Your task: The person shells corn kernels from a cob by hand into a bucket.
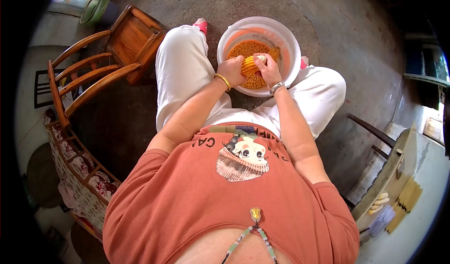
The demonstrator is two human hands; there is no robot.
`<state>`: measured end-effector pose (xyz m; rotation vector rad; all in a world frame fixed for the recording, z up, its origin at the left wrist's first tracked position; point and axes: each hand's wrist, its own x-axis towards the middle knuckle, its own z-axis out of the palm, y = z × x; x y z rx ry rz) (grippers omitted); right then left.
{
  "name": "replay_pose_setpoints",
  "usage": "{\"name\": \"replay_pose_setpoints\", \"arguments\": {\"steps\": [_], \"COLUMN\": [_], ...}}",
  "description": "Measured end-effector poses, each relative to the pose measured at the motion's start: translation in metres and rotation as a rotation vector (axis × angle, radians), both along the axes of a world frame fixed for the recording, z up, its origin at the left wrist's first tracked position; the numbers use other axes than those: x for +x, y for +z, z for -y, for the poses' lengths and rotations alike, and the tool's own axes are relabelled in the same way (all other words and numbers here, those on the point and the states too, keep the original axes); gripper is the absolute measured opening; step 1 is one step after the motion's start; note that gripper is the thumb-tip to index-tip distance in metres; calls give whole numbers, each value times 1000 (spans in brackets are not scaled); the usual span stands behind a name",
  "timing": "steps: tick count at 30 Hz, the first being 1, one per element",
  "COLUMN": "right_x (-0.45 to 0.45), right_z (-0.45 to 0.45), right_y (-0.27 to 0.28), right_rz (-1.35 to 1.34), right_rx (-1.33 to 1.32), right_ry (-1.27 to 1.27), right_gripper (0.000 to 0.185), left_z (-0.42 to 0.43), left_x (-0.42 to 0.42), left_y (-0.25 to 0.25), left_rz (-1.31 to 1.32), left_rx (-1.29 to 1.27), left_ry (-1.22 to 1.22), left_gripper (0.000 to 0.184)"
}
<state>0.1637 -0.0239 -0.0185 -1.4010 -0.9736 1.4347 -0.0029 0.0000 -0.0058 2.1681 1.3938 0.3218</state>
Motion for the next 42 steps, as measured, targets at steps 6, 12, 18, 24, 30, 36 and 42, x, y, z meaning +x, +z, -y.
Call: {"name": "replay_pose_setpoints", "arguments": {"steps": [6,12,18,24,30,36,42], "right_x": [5,4,5,5,6,2,5], "right_z": [-1,1,1,1,0,-2,-3], "right_y": [-14,-9,-8,-8,-15,0,-5], "right_rz": [-14,138,164,187,126,40,-50], "right_rx": [-14,3,6,0,-22,-26,-68], "right_ry": [6,4,6,-7,-64,-12,26], "right_gripper": [34,38,40,40,40,40,39], "left_z": [0,3,3,4,3,1,0], "left_x": [-1,0,0,0,1,1,-1], "left_y": [-2,-5,-1,1,1,3,6], "left_rz": [-43,-48,-50,-55,-39,-1,-9], "left_rx": [5,27,33,37,40,-70,-80], "left_ry": [-28,-59,-71,-80,-75,11,-3], "left_gripper": [40,37,38,39,40,42,42]}}
